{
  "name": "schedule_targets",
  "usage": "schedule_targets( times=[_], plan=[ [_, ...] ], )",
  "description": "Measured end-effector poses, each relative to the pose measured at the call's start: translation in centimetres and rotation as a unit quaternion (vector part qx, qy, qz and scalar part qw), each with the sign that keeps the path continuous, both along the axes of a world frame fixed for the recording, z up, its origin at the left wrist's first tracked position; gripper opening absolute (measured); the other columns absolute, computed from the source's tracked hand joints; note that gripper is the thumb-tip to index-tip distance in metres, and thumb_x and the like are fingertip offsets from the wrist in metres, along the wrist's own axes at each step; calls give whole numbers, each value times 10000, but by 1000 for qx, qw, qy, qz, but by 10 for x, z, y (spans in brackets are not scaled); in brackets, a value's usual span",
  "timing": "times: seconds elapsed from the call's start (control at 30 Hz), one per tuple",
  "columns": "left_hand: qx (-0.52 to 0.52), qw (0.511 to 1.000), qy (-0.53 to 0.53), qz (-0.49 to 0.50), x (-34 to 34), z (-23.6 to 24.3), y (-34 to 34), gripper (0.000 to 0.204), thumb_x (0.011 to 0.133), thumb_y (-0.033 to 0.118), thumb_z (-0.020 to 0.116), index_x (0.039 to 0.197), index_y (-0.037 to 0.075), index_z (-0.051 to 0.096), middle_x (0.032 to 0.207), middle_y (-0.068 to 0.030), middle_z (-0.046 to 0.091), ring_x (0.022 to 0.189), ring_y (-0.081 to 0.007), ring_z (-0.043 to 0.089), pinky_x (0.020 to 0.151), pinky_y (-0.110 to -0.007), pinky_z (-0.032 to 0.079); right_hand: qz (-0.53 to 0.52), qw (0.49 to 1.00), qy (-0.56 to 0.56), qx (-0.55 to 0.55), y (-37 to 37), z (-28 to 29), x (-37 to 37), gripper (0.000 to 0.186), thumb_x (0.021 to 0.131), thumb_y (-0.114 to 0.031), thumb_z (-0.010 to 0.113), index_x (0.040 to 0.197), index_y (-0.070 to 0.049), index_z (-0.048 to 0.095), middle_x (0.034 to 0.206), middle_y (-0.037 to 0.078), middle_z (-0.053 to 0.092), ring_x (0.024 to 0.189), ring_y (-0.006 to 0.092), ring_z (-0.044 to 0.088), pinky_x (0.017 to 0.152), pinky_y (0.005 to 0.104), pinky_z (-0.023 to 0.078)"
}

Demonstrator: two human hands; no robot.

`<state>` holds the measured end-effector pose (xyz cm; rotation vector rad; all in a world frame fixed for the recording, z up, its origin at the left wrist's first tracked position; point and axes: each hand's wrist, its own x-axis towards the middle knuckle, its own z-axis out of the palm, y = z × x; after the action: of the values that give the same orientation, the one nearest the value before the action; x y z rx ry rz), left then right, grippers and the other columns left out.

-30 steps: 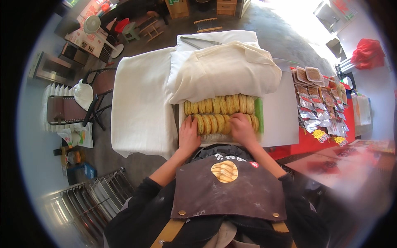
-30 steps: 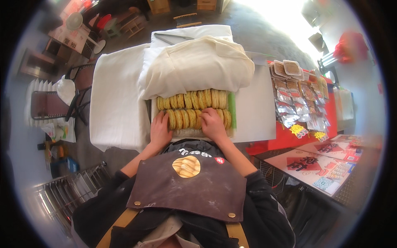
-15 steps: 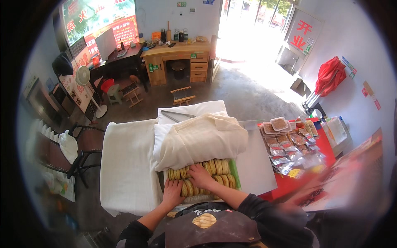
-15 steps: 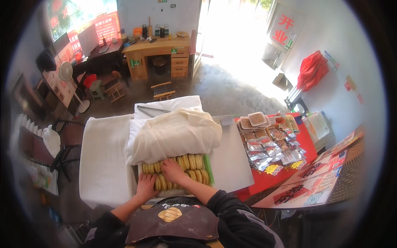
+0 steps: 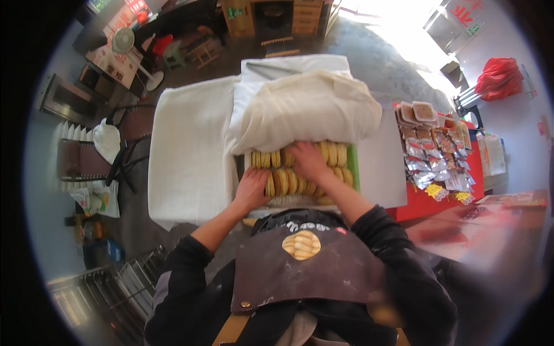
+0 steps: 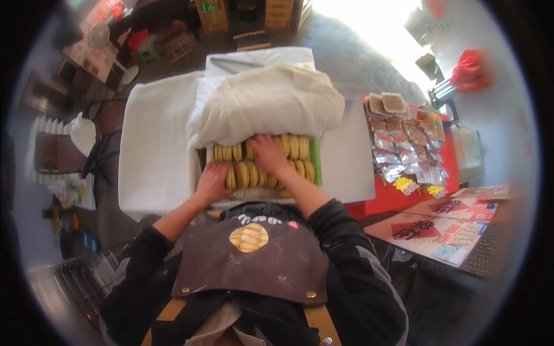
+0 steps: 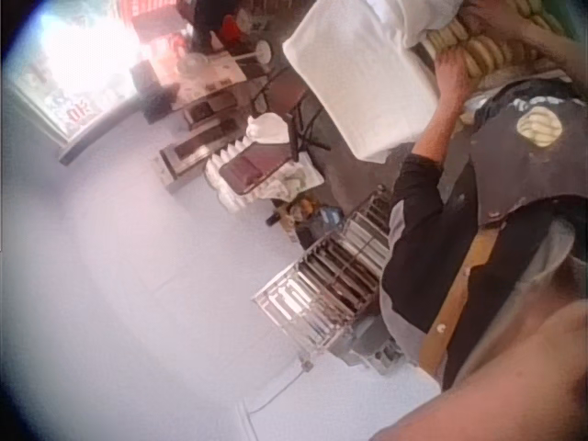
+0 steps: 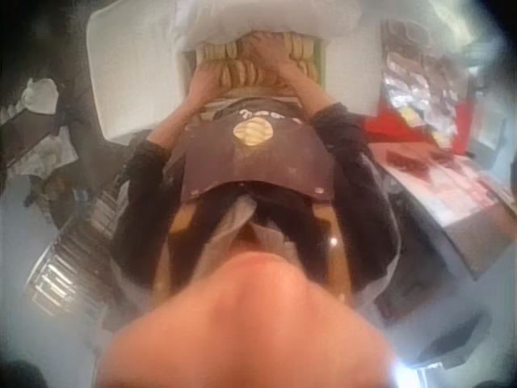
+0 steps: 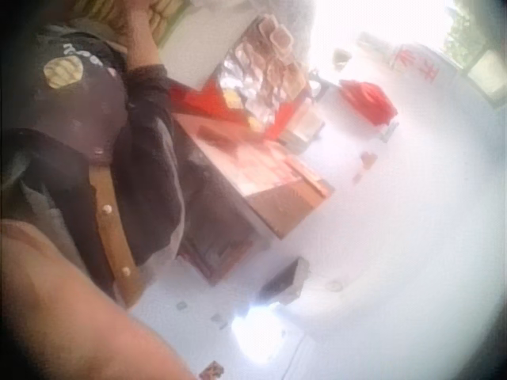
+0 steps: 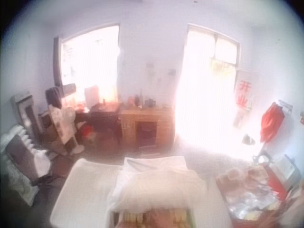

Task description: The person arranges round pastries in trays using tongs and hands, then covers the trays with white cloths. The person also handles a plastic bag and adjusts the cloths over the pastries.

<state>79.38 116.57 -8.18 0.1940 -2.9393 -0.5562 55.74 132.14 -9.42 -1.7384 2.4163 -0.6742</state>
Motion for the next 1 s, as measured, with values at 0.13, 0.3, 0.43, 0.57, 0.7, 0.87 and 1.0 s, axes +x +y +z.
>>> schedule_targets(
  times=[0.13,0.3,0.43,0.57,0.7,0.87,1.0],
  plan=[
    [3,1000,-9,5,-2,15,-2,876,635,264,917,1412,35,582,1343,-168,660,1290,-369,608,1225,-506,388,-1,1000,-3,30,2,16,-4,681,796,-195,848,1431,-149,606,1441,126,550,1384,392,496,1140,547,425],
    [46,998,-35,24,-9,37,-5,879,642,270,918,1416,26,579,1347,-194,657,1223,-377,654,1099,-484,494,54,998,-13,30,-8,31,-5,725,794,-278,887,1442,-136,594,1506,142,530,1452,410,446,1188,549,387],
    [77,996,-1,34,-19,53,-11,875,661,308,940,1413,47,576,1314,-190,667,1113,-398,700,940,-476,576,53,994,-22,93,-27,25,-6,794,784,-334,916,1456,-100,564,1538,173,540,1487,413,435,1211,544,375],
    [138,988,5,75,-29,64,-14,873,676,288,938,1428,55,563,1328,-197,663,1137,-409,694,954,-479,580,92,988,-69,104,-43,18,-18,863,763,-309,924,1487,-74,517,1482,224,593,1425,433,516,1191,520,419],
    [260,960,57,85,-39,66,-9,895,682,217,956,1462,51,548,1363,-190,653,1223,-379,679,1037,-450,566,127,978,-135,95,-37,15,-37,767,758,-272,906,1429,-76,590,1420,240,643,1337,436,596,1136,497,482],
    [290,946,120,75,-62,52,5,932,682,180,970,1490,42,526,1401,-190,615,1304,-366,630,1105,-428,524,125,974,-177,72,-35,12,-40,658,756,-269,898,1340,-65,670,1357,240,686,1276,418,646,1088,488,521],
    [326,938,110,30,-77,39,5,924,695,152,964,1495,38,515,1432,-191,586,1360,-356,587,1148,-420,487,131,972,-178,80,-27,15,-49,714,742,-279,908,1381,-90,652,1379,216,684,1297,416,638,1101,483,519]
  ],
)
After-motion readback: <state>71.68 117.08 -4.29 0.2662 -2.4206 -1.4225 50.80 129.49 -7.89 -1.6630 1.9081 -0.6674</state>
